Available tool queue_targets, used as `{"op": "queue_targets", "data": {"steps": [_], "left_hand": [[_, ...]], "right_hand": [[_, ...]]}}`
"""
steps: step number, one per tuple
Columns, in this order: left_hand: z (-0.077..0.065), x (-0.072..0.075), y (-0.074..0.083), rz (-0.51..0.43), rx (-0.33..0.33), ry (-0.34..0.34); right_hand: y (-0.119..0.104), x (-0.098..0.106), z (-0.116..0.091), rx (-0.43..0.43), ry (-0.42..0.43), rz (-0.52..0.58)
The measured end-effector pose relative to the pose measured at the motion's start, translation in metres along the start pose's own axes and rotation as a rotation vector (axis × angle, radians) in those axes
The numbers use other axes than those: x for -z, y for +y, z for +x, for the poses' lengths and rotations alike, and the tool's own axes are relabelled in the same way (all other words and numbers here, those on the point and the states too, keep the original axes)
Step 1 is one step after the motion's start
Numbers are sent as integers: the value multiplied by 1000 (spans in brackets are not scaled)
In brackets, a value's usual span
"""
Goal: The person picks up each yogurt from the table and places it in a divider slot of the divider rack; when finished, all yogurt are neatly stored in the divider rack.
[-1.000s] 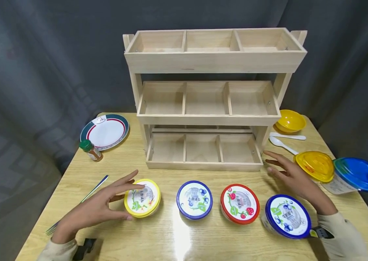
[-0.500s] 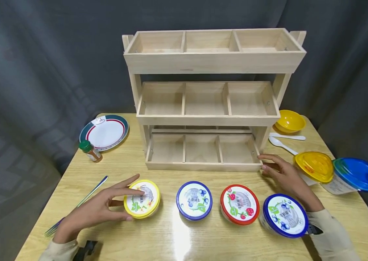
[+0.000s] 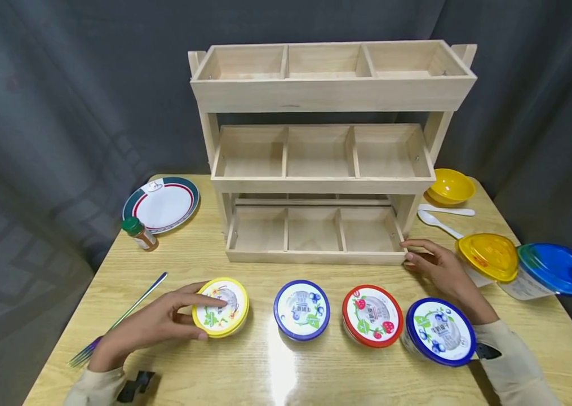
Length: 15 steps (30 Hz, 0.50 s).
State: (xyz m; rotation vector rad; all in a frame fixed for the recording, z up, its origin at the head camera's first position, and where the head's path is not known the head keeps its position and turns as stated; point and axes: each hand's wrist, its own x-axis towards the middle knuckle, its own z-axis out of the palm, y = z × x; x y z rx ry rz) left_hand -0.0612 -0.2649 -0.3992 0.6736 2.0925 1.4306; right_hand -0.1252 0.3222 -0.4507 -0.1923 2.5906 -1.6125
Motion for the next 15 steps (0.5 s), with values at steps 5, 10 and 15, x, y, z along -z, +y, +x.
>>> {"op": "queue_targets", "data": {"steps": [5, 10, 15], "left_hand": [[1, 1, -2, -1, -12, -21], [4, 2, -4, 53, -53, -25], [5, 2, -6, 82, -64, -22]], "right_hand": [[0, 0, 1, -14, -8, 2], [-1, 0, 1, -9, -7, 25], [0, -1, 0, -2, -12, 47]]}}
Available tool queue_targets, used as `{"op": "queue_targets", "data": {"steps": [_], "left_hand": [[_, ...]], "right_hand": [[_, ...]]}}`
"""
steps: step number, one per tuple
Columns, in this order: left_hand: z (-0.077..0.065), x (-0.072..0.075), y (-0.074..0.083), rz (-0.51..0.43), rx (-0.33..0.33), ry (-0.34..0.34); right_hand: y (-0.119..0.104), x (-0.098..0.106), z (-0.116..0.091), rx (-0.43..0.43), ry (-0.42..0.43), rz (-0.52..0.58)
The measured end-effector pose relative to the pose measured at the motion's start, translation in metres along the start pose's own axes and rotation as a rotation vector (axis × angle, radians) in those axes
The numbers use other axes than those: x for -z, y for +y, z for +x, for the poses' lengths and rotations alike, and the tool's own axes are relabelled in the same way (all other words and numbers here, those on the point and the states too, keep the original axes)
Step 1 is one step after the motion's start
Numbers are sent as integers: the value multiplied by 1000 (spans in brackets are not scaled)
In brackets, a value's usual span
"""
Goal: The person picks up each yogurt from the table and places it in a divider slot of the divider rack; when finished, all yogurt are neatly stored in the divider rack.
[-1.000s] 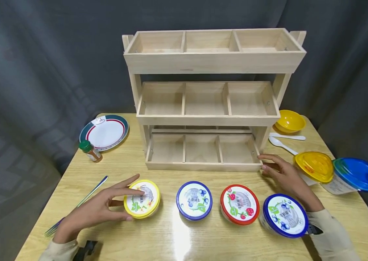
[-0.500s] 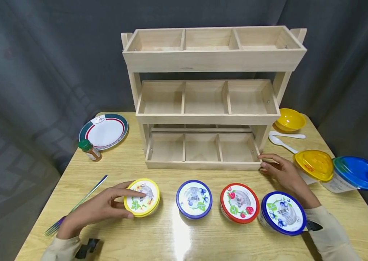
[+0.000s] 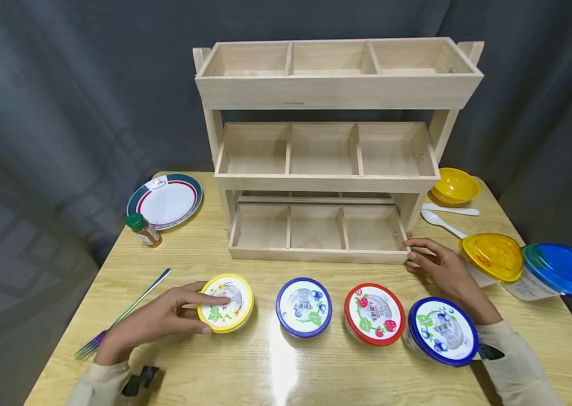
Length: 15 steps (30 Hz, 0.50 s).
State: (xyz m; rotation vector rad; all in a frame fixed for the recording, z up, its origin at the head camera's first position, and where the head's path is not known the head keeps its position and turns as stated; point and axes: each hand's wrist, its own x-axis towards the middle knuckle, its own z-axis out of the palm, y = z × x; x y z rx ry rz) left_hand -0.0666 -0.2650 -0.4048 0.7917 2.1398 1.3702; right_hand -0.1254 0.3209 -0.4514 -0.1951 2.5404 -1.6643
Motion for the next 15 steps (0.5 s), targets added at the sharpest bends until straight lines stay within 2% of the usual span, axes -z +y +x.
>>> {"op": "queue_targets", "data": {"steps": [9, 15], "left_hand": [[0, -2, -2, 33, 3, -7], [1, -1, 1, 7, 6, 3]], "right_hand": [[0, -1, 0, -17, 4, 10], [2, -1, 0, -22, 5, 17]]}}
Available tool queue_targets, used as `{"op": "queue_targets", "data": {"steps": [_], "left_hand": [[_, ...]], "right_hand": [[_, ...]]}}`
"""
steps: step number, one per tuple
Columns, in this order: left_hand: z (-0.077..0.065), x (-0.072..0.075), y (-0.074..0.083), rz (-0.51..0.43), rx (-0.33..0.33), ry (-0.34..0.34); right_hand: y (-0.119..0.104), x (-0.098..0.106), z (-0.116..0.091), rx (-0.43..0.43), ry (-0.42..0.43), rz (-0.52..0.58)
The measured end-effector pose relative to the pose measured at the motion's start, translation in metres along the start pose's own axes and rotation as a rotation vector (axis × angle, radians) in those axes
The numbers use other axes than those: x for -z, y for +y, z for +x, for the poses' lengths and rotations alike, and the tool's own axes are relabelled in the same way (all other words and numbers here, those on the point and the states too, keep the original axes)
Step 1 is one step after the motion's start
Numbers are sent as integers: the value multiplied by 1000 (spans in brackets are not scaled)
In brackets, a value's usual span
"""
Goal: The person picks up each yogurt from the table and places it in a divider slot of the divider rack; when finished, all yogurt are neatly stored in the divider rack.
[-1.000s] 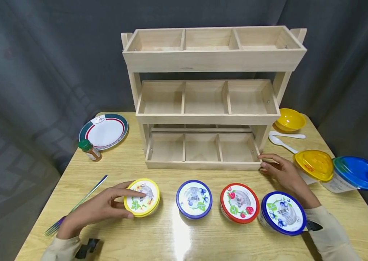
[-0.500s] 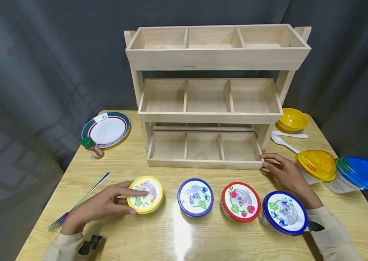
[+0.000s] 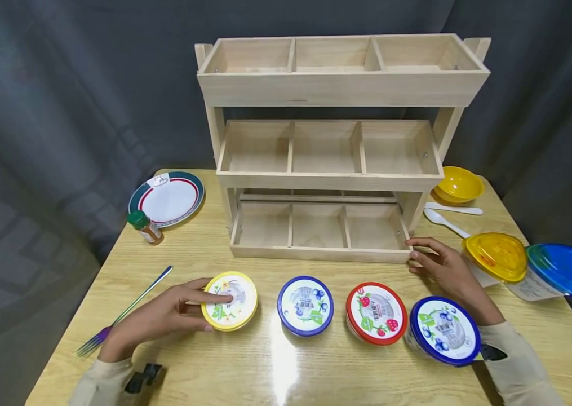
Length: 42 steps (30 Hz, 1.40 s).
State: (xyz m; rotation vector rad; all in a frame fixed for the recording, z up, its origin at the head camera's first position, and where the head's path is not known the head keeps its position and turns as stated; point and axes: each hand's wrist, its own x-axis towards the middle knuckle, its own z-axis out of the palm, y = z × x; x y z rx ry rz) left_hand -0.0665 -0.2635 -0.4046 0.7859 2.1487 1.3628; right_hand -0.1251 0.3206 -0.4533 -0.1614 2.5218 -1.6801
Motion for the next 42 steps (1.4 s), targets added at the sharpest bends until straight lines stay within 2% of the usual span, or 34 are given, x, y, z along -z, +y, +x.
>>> {"op": "queue_targets", "data": {"steps": [7, 11, 13, 22, 31, 38, 42], "left_hand": [[-1, 3, 8, 99, -22, 59], [-3, 3, 12, 81, -9, 90], [-3, 4, 16, 102, -18, 105], [2, 15, 36, 231, -87, 97], [16, 24, 60, 309, -213, 86], [26, 31, 75, 350, -240, 106], [28, 34, 82, 359, -244, 125]], "right_hand": [[0, 0, 0, -7, 4, 14], [1, 0, 0, -15, 7, 31], [2, 1, 0, -17, 7, 39], [1, 0, 0, -40, 4, 56], [2, 1, 0, -45, -3, 64], [3, 1, 0, -20, -3, 71], [3, 1, 1, -39, -2, 60]]}}
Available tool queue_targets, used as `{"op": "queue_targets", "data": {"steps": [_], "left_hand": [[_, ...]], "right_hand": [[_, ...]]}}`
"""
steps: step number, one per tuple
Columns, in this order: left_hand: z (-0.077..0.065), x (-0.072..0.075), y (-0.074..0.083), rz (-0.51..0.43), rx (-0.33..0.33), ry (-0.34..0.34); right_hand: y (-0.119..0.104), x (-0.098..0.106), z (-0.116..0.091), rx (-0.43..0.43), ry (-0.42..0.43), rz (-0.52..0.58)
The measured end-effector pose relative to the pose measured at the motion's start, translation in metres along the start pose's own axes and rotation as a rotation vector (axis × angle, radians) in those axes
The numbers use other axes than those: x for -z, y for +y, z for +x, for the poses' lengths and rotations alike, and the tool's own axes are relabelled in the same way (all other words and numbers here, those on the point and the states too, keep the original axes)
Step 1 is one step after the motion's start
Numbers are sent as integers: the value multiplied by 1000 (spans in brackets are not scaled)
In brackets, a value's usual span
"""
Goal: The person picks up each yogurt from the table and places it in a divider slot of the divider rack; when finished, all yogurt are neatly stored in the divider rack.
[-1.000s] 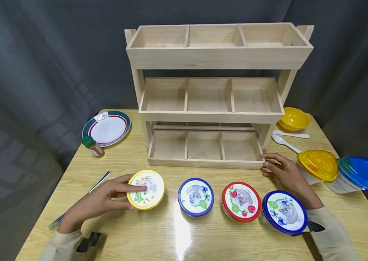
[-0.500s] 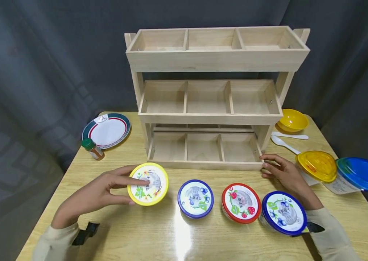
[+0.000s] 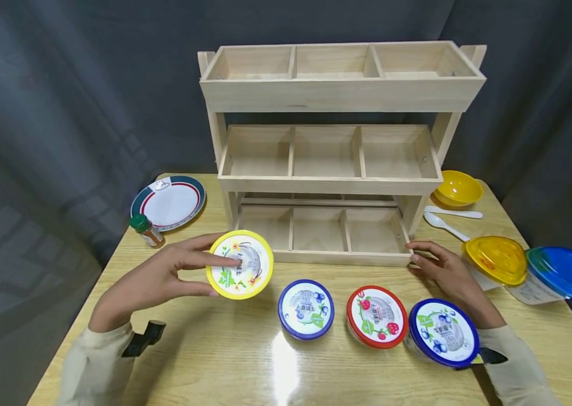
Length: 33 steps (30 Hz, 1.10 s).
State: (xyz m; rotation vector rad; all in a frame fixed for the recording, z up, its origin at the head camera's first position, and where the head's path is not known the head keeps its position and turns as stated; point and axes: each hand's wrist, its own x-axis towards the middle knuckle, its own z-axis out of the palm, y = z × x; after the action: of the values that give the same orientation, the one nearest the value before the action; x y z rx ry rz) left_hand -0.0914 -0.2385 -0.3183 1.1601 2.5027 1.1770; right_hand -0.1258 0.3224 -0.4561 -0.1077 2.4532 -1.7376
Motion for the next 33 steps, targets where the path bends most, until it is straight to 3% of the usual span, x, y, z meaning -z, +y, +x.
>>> {"op": "queue_targets", "data": {"steps": [14, 29, 33], "left_hand": [[24, 17, 6, 14, -73, 96], [43, 32, 22, -53, -30, 207], [47, 34, 28, -48, -64, 255]], "right_hand": [[4, 0, 1, -45, 2, 2], [2, 1, 2, -74, -2, 1], [3, 1, 2, -55, 2, 16]]}}
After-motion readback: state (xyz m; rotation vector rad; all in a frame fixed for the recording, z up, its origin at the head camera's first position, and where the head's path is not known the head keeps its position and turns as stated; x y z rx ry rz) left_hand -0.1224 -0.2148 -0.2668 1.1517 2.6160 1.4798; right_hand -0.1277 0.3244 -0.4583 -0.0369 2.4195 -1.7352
